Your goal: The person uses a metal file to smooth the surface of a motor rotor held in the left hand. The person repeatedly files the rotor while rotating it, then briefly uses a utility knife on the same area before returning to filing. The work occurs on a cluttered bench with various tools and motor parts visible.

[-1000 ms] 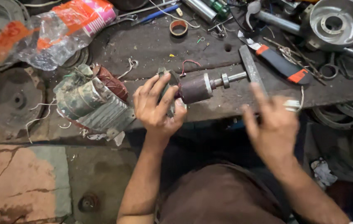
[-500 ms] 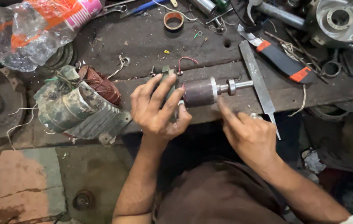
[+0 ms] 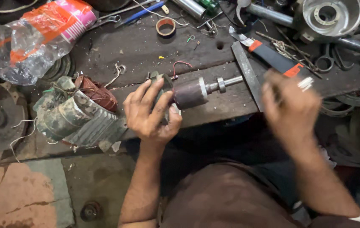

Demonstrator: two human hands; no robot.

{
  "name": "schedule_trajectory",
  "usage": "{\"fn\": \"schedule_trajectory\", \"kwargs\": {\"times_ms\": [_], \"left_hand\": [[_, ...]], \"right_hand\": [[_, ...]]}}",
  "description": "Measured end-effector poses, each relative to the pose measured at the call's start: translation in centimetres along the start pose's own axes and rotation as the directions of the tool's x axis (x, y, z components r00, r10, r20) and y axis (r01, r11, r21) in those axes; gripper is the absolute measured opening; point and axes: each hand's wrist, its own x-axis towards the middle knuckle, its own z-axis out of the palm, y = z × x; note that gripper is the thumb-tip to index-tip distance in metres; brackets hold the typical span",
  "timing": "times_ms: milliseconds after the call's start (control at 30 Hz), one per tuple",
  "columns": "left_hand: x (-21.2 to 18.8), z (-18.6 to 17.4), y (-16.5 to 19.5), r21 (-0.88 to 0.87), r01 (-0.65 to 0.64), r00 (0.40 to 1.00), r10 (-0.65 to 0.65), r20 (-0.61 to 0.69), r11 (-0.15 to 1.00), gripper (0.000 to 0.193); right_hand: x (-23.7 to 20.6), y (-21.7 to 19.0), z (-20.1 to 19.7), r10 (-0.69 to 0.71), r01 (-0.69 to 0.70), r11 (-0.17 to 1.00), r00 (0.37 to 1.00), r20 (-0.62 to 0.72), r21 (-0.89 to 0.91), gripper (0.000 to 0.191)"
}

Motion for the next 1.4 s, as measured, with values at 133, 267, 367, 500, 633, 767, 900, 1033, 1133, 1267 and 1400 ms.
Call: {"fn": "schedule_trajectory", "kwargs": {"times_ms": [133,267,367,500,633,767,900,1033,1133,1267,1400], "left_hand": [[-0.1,0.1,-0.4,-0.035,-0.003,0.999,0.002,-0.037,0.999,0.029],[-0.2,0.2,-0.4,-0.002,-0.005,0.999,0.005,-0.05,1.0,0.028],[-0.3,0.2,-0.3,0.006,0.015,0.999,-0.015,-0.034,1.0,0.027],[-0.3,0.2,-0.3,-0.001,0.007,0.999,-0.007,-0.04,1.0,0.029],[-0.5,0.1,-0.3,-0.008,0.022,0.999,-0.023,-0.029,1.0,0.029],[-0.6,0.1,-0.1,-0.013,0.019,0.999,-0.019,-0.032,1.0,0.03],[-0.4,0.2,0.0,-0.028,0.011,0.999,-0.012,-0.038,1.0,0.031],[-0.4,0.3,0.1,-0.01,0.001,0.999,-0.002,-0.042,1.0,0.032],[-0.7,0.3,0.2,0.0,0.001,0.999,-0.001,-0.037,1.0,0.033],[-0.8,0.5,0.3,0.006,-0.005,1.0,0.005,-0.021,1.0,0.034],[-0.6,0.5,0.5,0.027,-0.014,1.0,0.015,-0.014,1.0,0.034]], "right_hand": [[1.4,6.5,1.0,0.067,-0.018,0.949,0.987,0.147,-0.316,0.039],[0.8,10.5,3.8,0.002,0.079,0.9,0.983,0.185,-0.429,0.04],[0.5,10.8,4.1,-0.017,0.092,0.911,0.982,0.186,-0.402,0.039],[-0.7,9.1,1.0,0.08,-0.029,0.953,0.984,0.161,-0.3,0.046],[-5.1,6.2,-2.7,0.359,-0.375,0.905,0.927,0.112,0.2,0.038],[-9.6,1.4,-2.2,0.487,-0.448,0.519,0.855,0.179,0.728,0.049],[-10.1,-3.4,1.6,0.31,-0.489,0.456,0.87,0.383,0.744,0.062],[-8.8,-5.6,3.8,0.207,-0.519,0.501,0.849,0.487,0.692,0.061],[-8.7,-5.9,3.7,0.199,-0.424,0.632,0.898,0.393,0.649,0.057],[-9.4,-5.8,3.0,0.305,-0.437,0.642,0.899,0.313,0.63,0.054],[-9.2,-5.4,3.3,0.208,-0.404,0.604,0.912,0.354,0.686,0.052]]}}
